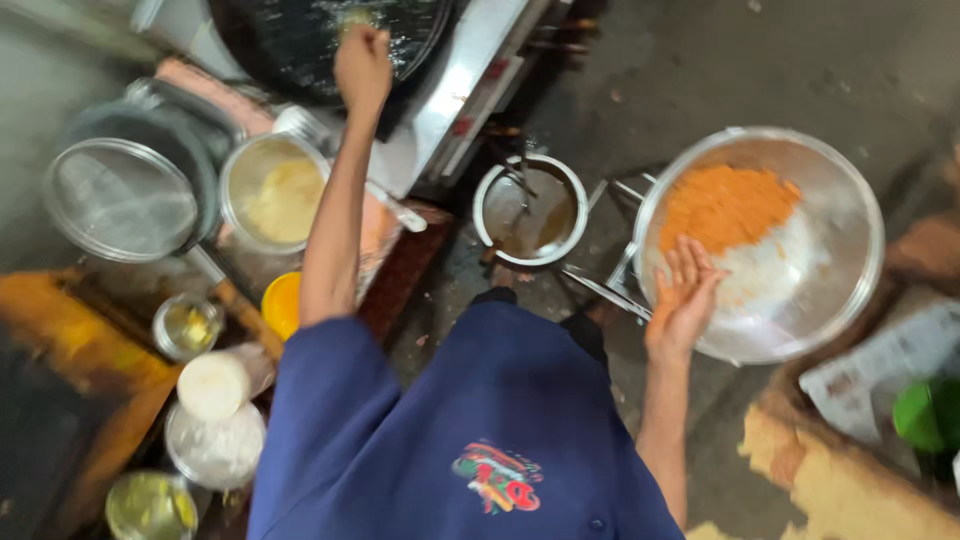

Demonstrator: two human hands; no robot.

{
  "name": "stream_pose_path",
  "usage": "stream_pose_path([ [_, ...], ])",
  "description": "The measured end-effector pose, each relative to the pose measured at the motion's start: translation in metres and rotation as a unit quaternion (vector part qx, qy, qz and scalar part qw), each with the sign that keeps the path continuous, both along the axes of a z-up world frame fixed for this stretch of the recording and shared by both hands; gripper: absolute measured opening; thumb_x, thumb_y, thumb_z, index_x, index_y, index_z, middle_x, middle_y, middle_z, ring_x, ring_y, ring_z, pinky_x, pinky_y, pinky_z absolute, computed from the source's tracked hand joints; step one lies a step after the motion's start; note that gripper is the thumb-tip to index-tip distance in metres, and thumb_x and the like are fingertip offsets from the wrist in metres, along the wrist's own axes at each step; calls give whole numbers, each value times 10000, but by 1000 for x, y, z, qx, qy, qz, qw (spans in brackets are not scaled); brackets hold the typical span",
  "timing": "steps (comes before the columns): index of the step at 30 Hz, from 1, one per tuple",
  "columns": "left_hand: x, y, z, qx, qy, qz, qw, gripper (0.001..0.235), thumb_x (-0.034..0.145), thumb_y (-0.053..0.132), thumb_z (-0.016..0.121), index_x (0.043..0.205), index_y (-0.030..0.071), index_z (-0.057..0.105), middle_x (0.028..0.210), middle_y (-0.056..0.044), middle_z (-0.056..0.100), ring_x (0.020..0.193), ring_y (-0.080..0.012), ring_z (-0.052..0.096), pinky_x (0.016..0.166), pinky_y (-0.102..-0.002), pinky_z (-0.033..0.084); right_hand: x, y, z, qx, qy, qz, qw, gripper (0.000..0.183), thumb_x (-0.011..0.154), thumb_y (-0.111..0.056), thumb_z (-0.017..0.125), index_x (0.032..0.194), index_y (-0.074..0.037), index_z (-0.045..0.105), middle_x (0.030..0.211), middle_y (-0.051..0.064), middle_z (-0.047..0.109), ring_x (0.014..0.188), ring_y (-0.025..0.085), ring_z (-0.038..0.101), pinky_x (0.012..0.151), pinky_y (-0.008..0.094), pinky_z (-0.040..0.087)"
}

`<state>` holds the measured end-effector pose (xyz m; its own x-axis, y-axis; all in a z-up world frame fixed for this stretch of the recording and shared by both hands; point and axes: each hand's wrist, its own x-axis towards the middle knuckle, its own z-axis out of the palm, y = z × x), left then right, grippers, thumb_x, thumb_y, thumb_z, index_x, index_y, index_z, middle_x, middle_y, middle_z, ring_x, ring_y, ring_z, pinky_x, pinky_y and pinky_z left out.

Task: The person repeatedly scoops orange dough from a large bowl, rolls it into small balls between their hands, and drops them into a pan of hot oil. The process is continuous and repetitive throughout the clip.

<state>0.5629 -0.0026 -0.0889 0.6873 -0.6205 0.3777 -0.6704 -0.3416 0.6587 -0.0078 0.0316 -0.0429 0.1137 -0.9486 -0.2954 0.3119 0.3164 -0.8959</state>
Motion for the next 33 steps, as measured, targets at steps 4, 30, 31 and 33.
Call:
stream_pose_path([
  [4,-172,-2,27,-116,120,-191,967,126,1066,127,622,1060,18,684,996,-123,729,876,-262,714,798,-354,565,-45,14,-24,20,3,-75,997,608,1068,-553,383,1458,-98,486,1546,149,514,1387,299,481,1180,514,326],
  [30,-554,-23,-170,320,118,-397,852,369,760,-52,562,1114,-16,659,1148,-218,617,1125,-398,575,951,-449,499,-154,-22,-166,40,67,-1,997,531,1078,-520,463,1204,-36,641,954,74,751,826,112,655,804,274,544],
  [31,-551,-25,-165,315,107,-397,856,357,786,-48,556,1122,0,668,1151,-221,614,1119,-397,578,942,-448,499,-155,-25,-166,36,53,2,998,533,1078,-523,468,1205,-34,639,956,76,748,826,114,654,808,274,545],
  [33,-551,-27,-159,304,87,-398,861,338,838,-40,543,1137,32,685,1158,-227,609,1107,-396,583,924,-445,498,-158,-28,-168,56,39,3,998,540,1069,-528,475,1206,-33,642,949,82,748,819,117,654,784,273,535],
])
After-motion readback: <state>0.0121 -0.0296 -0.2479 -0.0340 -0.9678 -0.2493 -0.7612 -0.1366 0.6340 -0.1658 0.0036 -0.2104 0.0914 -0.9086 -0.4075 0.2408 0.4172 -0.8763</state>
